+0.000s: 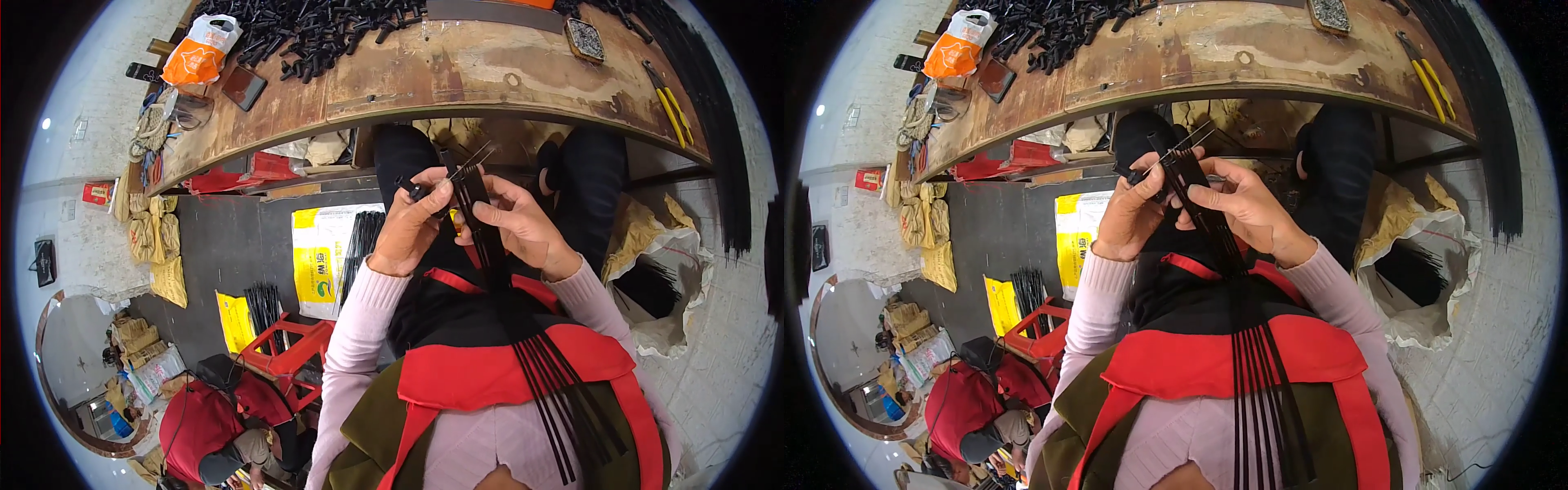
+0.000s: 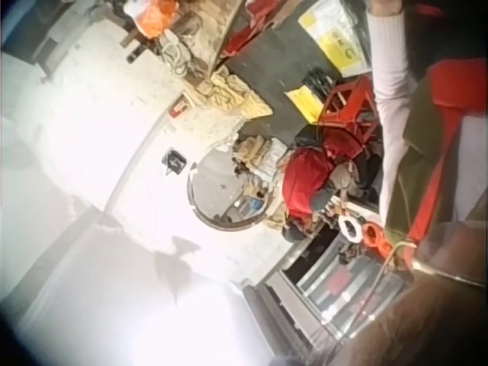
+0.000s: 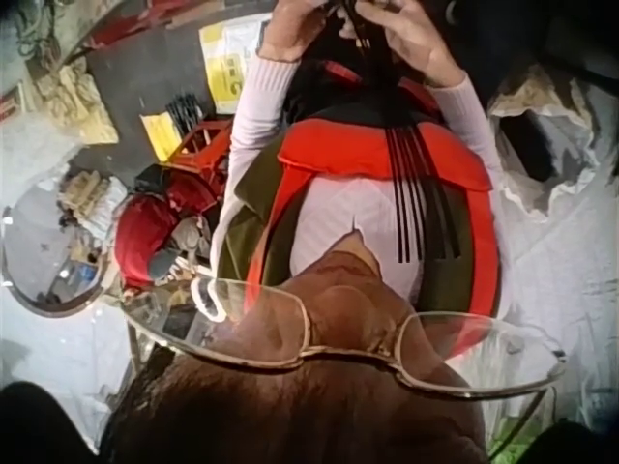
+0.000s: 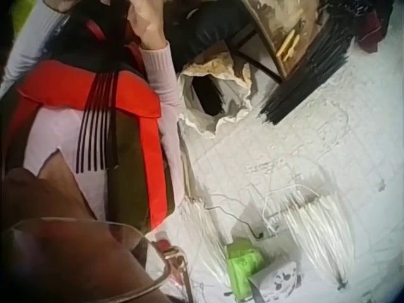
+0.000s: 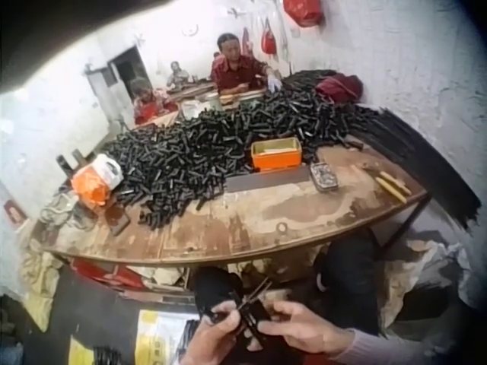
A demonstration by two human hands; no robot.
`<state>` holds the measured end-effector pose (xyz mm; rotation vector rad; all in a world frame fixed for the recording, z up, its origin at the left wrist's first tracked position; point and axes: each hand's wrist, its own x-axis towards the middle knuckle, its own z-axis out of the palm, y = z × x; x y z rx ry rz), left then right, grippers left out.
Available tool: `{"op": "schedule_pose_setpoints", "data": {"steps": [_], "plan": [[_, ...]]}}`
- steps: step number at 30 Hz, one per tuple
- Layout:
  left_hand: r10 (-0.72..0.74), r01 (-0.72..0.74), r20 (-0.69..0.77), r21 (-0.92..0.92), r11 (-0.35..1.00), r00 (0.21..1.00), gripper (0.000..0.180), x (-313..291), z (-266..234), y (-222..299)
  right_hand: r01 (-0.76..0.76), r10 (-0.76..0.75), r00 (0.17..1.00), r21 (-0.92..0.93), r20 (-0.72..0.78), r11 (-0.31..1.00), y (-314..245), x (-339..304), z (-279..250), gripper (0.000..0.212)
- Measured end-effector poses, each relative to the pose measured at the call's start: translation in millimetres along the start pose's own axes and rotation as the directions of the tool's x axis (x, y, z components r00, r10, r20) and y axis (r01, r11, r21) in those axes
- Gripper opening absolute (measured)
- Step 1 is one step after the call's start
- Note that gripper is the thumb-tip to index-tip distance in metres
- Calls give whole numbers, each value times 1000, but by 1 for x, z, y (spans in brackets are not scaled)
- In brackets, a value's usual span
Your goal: Assembling or processing black plastic cable components using hand tools at a factory workbench.
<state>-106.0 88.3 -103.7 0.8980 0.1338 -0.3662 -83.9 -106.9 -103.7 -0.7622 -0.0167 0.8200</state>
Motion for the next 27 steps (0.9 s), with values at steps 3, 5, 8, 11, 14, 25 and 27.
{"op": "schedule_pose_setpoints", "data": {"steps": [3,5,8,11,14,25,27], "plan": [[-1,1,14,0,1000,1000,30,-1,2,3,-17,17,1000,9,-3,1000,-3,0,2,36],[2,-3,14,19,1000,1000,32,-1,2,6,-38,37,999,46,29,998,-3,1,-1,36],[6,-7,7,59,998,1000,34,-1,-3,6,-19,18,999,24,41,1000,-2,-1,3,35],[-4,4,14,-9,1000,1000,39,-1,-4,7,59,-61,998,-72,-14,996,0,-7,15,31],[-54,59,83,-53,997,995,43,0,-2,6,124,-131,990,-130,-51,984,3,-9,17,27],[-44,53,82,-116,992,996,45,-1,-4,6,151,-158,985,-94,-72,984,3,-6,20,22],[-42,50,74,-119,992,996,45,-1,-5,5,134,-139,986,-58,-94,989,2,-5,20,22]]}}
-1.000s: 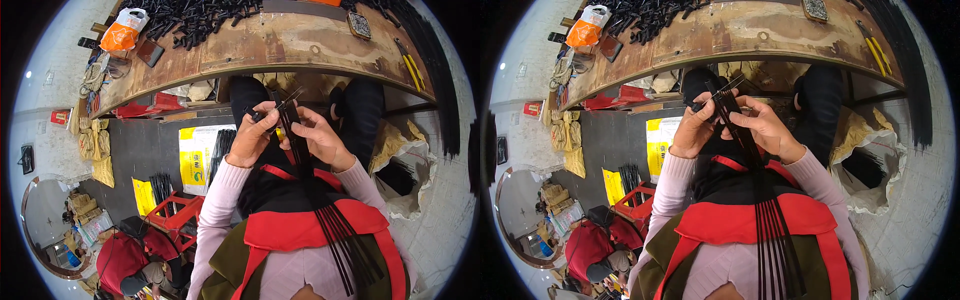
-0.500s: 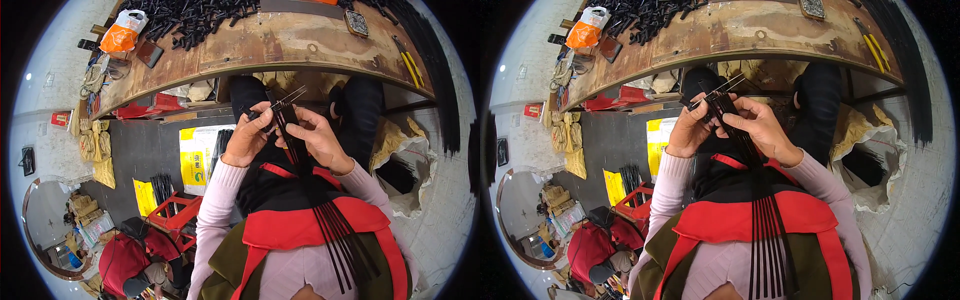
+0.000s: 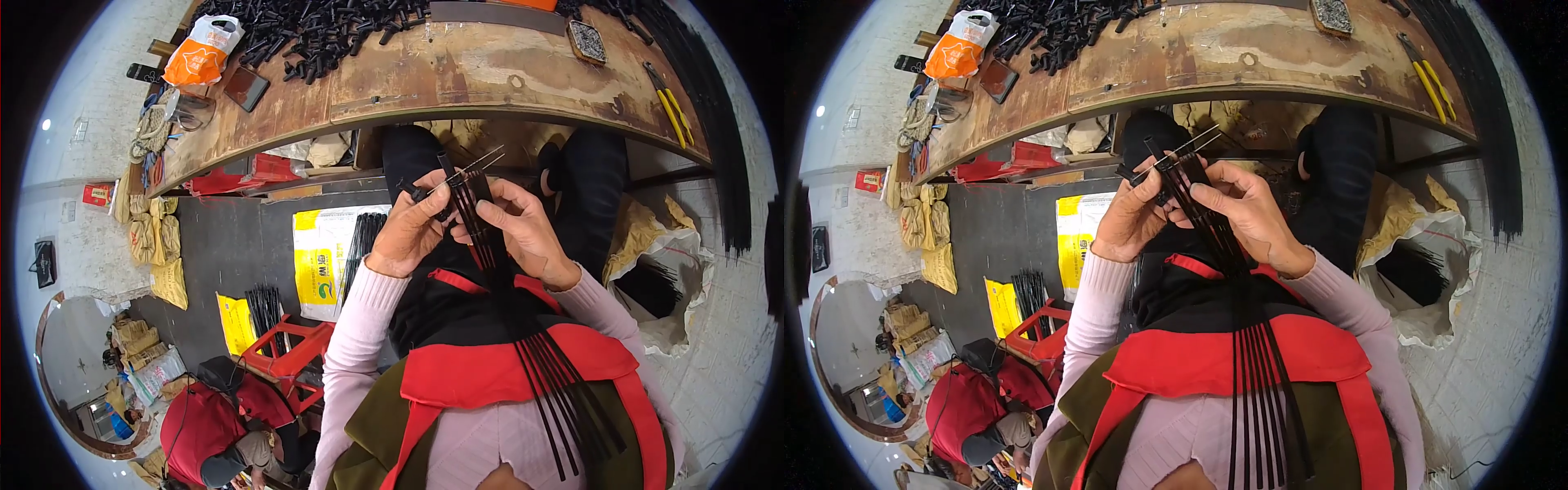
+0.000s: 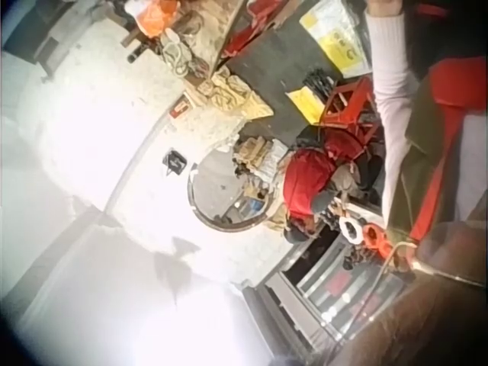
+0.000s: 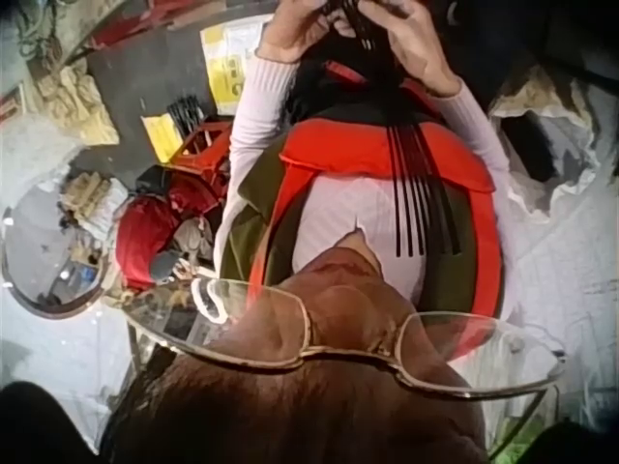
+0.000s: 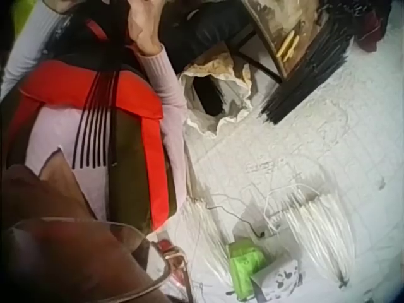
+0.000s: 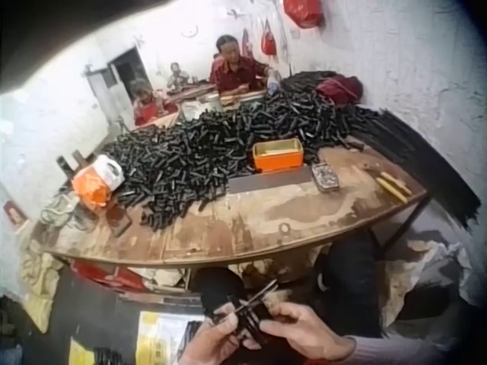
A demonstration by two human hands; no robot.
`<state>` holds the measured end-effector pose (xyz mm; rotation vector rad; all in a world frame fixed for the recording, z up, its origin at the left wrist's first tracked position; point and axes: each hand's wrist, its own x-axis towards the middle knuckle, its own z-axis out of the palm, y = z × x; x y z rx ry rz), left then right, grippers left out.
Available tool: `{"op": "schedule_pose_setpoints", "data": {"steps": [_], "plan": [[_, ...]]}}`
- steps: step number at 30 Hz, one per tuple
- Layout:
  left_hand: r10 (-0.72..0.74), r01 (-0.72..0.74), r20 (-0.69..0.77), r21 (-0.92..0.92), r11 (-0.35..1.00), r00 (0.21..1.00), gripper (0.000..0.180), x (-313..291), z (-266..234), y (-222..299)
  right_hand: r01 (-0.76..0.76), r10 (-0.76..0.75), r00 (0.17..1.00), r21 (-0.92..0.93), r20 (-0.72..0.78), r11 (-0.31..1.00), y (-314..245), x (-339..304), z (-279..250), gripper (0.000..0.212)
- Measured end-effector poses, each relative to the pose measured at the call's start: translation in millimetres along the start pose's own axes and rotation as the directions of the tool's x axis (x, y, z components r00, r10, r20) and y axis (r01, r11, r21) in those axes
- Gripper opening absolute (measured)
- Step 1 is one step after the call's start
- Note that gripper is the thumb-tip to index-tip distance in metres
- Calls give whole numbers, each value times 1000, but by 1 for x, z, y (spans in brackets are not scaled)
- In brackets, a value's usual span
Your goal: Assembling or processing black plastic cable components using hand tools at a factory workbench.
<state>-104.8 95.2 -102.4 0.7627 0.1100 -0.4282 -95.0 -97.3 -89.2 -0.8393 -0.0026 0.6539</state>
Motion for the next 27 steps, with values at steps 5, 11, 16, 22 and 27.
{"op": "schedule_pose_setpoints", "data": {"steps": [5,11,16,22,27], "plan": [[-1,1,-3,7,1000,1000,44,-1,0,0,10,-11,1000,-92,-15,996,0,-2,2,22],[-24,25,55,-29,999,998,42,-3,-3,-1,-26,26,1000,-108,2,994,2,-2,-1,21],[-60,60,46,-2,998,997,20,-6,2,3,-138,139,990,-6,31,990,-2,3,-10,22],[-47,47,7,59,997,999,22,-12,7,8,-184,174,974,57,142,981,-1,6,-12,26],[-31,30,15,105,994,999,26,-15,7,9,-79,75,985,20,155,997,-3,-3,-5,27]]}}
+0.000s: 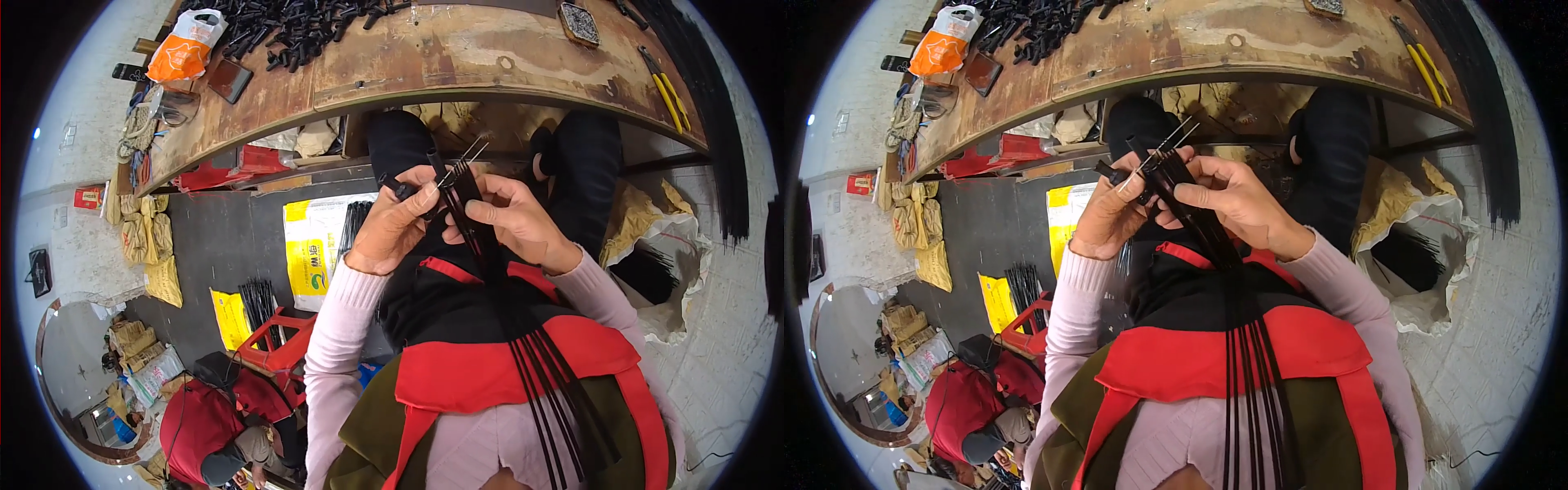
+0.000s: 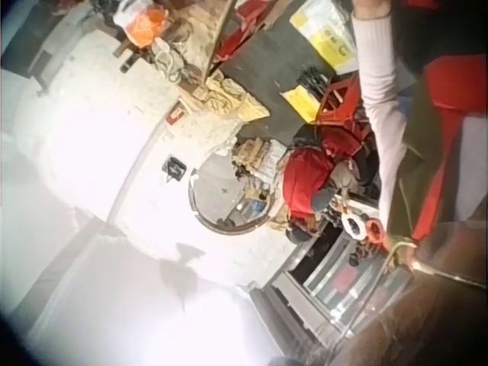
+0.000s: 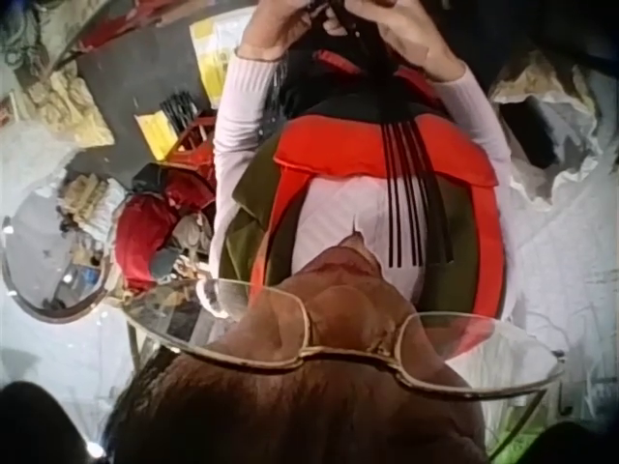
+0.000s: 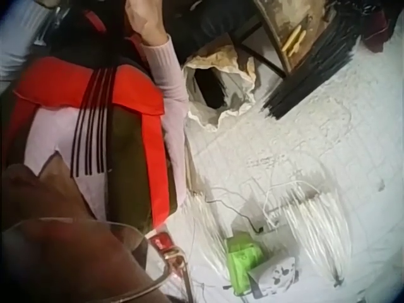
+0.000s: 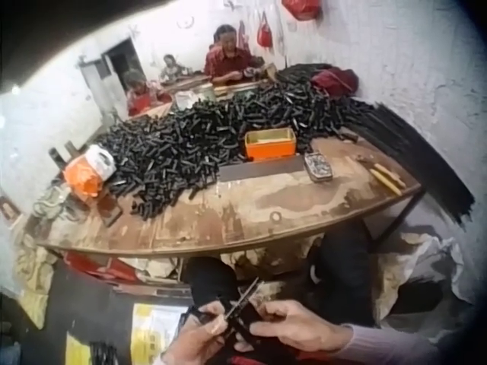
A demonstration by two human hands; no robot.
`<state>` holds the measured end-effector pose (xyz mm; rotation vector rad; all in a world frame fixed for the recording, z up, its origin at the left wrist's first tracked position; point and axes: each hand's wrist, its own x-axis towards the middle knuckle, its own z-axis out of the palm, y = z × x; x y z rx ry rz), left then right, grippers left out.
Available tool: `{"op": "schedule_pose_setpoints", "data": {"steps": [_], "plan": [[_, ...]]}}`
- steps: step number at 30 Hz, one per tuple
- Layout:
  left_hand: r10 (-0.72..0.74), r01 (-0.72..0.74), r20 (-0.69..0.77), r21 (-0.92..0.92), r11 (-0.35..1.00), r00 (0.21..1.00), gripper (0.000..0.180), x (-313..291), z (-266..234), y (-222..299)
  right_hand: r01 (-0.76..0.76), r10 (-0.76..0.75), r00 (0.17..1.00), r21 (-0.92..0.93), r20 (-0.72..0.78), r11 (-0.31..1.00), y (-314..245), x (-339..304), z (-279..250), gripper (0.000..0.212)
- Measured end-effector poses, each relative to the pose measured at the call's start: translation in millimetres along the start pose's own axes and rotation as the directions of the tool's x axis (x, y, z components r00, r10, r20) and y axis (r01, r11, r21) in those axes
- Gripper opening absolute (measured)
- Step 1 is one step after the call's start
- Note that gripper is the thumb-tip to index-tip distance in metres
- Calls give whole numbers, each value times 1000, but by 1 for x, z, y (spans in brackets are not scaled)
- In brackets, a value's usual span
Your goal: Assembling or processing black plastic cable components using hand tools at a factory workbench.
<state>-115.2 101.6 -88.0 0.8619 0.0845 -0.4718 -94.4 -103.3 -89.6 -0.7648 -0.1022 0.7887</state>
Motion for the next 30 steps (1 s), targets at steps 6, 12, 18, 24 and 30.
{"op": "schedule_pose_setpoints", "data": {"steps": [6,12,18,24,30], "plan": [[27,-18,-95,94,995,995,37,1,6,-6,-53,53,998,44,-17,998,3,2,-7,26],[19,-19,-73,-10,1000,997,46,5,4,-9,35,-37,999,-68,-28,997,6,1,-5,25],[-12,14,52,-34,999,999,53,10,-2,-4,59,-72,995,-186,-67,981,1,-3,0,26],[-38,40,72,-17,999,997,44,10,-1,6,79,-84,993,-62,-88,995,-2,-7,8,30],[-73,75,67,-26,997,995,34,7,1,10,93,-124,986,-246,-112,965,0,-10,8,27]]}}
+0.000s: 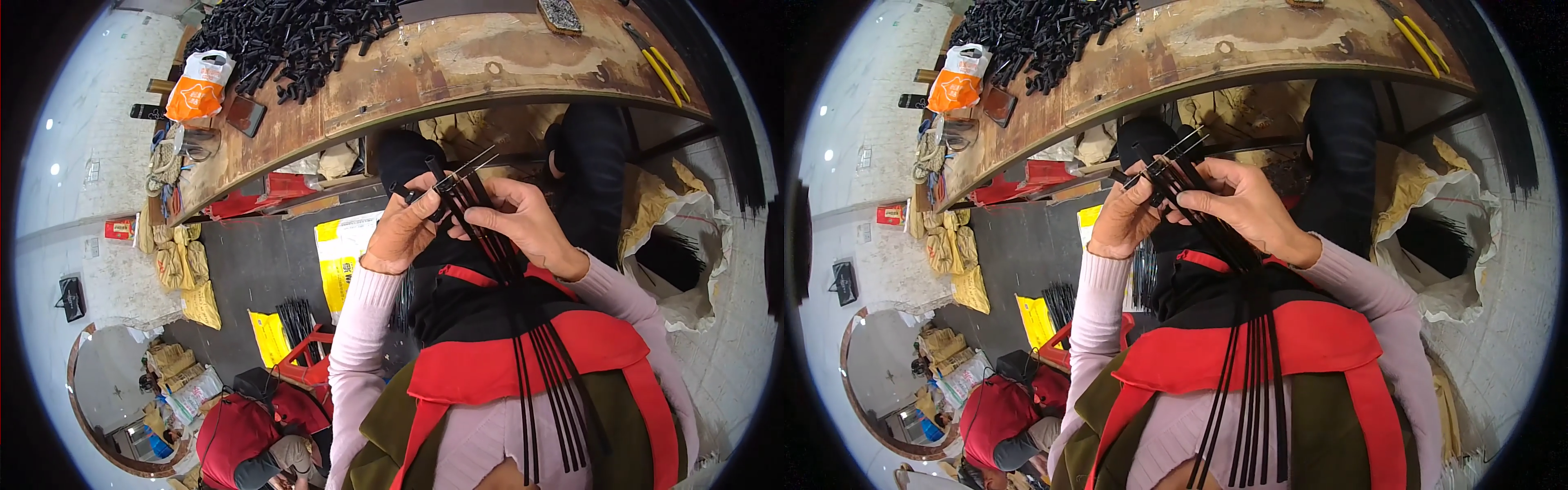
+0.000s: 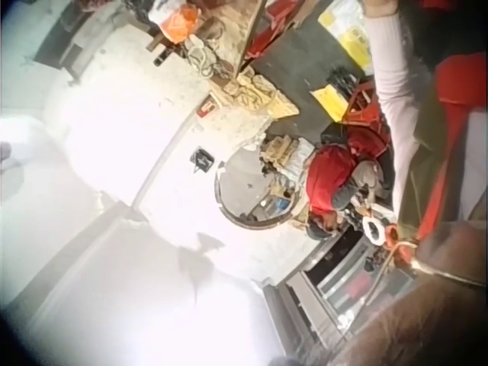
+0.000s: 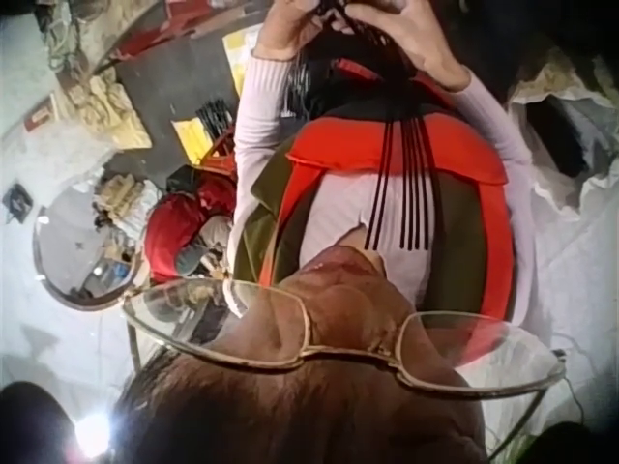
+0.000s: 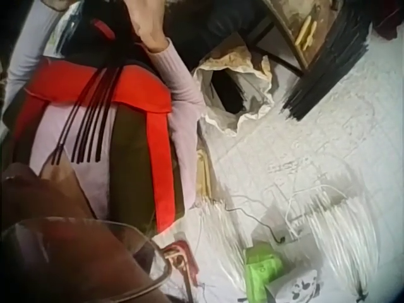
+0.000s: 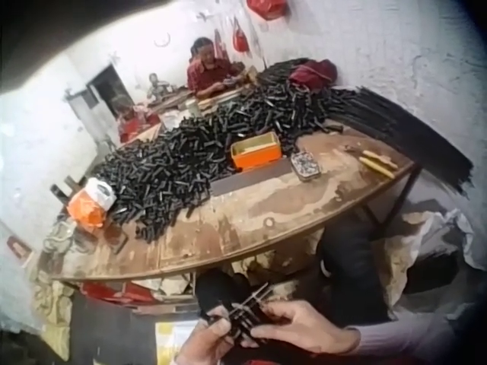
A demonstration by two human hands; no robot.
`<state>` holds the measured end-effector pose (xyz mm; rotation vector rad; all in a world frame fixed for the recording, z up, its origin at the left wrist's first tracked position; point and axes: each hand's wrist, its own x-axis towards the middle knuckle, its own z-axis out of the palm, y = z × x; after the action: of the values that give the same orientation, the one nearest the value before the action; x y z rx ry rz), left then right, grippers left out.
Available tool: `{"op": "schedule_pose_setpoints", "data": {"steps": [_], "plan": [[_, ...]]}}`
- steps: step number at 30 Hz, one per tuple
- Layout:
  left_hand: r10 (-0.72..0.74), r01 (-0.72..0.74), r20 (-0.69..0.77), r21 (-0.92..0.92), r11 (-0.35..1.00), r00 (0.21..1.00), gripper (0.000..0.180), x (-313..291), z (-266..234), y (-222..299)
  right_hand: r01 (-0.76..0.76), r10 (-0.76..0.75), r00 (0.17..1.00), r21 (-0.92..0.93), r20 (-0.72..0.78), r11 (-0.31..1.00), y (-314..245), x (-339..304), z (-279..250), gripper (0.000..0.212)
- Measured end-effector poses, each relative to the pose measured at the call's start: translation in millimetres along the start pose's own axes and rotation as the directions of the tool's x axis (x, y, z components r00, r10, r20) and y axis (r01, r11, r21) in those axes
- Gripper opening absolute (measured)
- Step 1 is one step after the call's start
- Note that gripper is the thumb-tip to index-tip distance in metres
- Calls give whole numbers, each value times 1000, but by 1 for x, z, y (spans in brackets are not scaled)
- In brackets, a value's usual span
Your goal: Assembling or processing black plastic cable components using hand tools at a factory workbench.
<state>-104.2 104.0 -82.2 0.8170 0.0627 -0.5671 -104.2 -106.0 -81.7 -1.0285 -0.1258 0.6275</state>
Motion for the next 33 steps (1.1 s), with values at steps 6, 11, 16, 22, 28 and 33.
{"op": "schedule_pose_setpoints", "data": {"steps": [6,11,16,22,28,33], "plan": [[19,-18,-16,48,999,1000,28,-4,-3,0,-79,77,997,81,27,994,-2,2,-2,26],[39,-33,-168,43,999,985,21,-5,8,-3,-123,114,991,155,66,980,-1,6,-7,29],[33,-33,-35,3,999,999,21,5,10,-2,-20,19,1000,125,8,992,-3,4,1,34],[84,-81,-37,67,994,996,51,7,5,-10,-55,55,998,130,2,990,-1,3,-4,31],[78,-80,-97,-17,997,992,21,2,1,-10,-126,121,992,222,38,967,-4,2,-3,29],[117,-111,-66,92,990,991,27,3,2,-12,-269,240,961,270,138,924,-9,10,-13,26]]}}
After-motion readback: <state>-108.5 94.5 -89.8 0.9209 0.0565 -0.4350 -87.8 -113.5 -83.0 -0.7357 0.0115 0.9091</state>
